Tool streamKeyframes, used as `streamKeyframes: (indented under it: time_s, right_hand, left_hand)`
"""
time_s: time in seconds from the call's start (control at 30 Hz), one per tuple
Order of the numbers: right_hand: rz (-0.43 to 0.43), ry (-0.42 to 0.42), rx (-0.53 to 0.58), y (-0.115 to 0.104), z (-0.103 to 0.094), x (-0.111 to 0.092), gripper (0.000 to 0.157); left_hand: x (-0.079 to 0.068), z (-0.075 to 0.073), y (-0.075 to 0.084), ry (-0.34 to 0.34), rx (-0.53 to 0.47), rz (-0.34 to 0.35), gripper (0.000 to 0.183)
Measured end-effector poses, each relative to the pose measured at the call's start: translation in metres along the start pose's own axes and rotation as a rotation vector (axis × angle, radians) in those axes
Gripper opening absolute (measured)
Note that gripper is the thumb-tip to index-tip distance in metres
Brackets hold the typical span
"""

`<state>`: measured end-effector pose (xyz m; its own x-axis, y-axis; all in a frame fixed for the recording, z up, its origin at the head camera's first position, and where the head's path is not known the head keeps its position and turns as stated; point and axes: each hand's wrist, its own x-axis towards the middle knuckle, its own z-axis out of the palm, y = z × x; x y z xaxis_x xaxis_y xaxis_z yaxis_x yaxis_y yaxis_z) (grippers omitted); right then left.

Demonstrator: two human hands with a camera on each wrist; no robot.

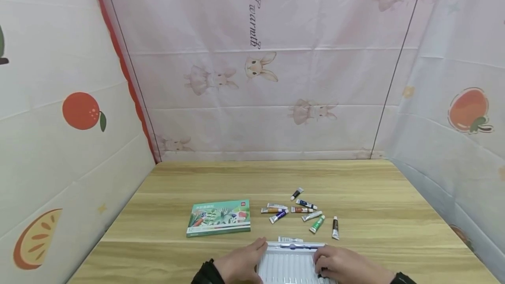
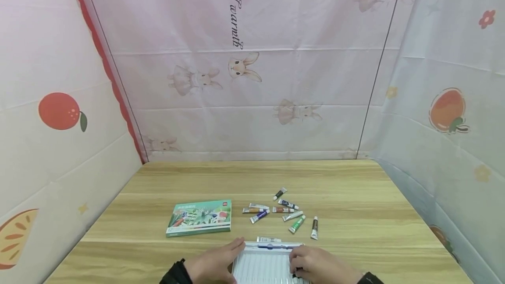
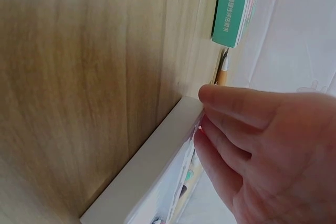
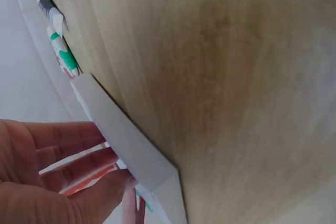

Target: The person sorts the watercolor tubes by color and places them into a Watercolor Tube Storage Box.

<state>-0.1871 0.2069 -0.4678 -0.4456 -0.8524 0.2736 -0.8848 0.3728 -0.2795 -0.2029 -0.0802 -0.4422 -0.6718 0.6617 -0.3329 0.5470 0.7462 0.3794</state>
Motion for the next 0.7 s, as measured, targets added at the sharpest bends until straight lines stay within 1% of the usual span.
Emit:
streamKeyframes:
  time_s: [0.17, 0.27, 0.33, 0.4, 0.5, 0.6, 0.7]
  right_hand:
    - [0.066, -0.032, -0.012, -0.001, -0.001, 0.003, 0.012]
    - [0.090, 0.009, -0.034, 0.002, -0.005, 0.012, 0.011]
    - [0.096, 0.068, -0.056, 0.010, -0.010, 0.023, 0.010]
    - [0.107, 0.131, -0.081, 0.024, -0.016, 0.036, 0.012]
    - [0.168, 0.166, -0.116, 0.052, -0.024, 0.056, 0.016]
    - [0.251, 0.147, -0.167, 0.081, -0.029, 0.071, 0.020]
    - [0.288, 0.121, -0.215, 0.104, -0.030, 0.082, 0.022]
  left_hand:
    - [0.001, 0.001, 0.000, 0.002, 0.012, -0.011, 0.080]
    - [0.000, 0.000, -0.001, 0.002, 0.018, -0.014, 0.080]
    - [-0.001, -0.001, -0.003, 0.003, 0.024, -0.013, 0.080]
    - [-0.002, -0.002, -0.003, 0.004, 0.029, -0.010, 0.080]
    - [-0.003, -0.003, -0.004, 0.006, 0.034, -0.002, 0.080]
    - [-0.002, -0.002, -0.003, 0.000, 0.028, 0.001, 0.081]
    - [0.001, 0.000, -0.001, -0.018, 0.017, -0.001, 0.082]
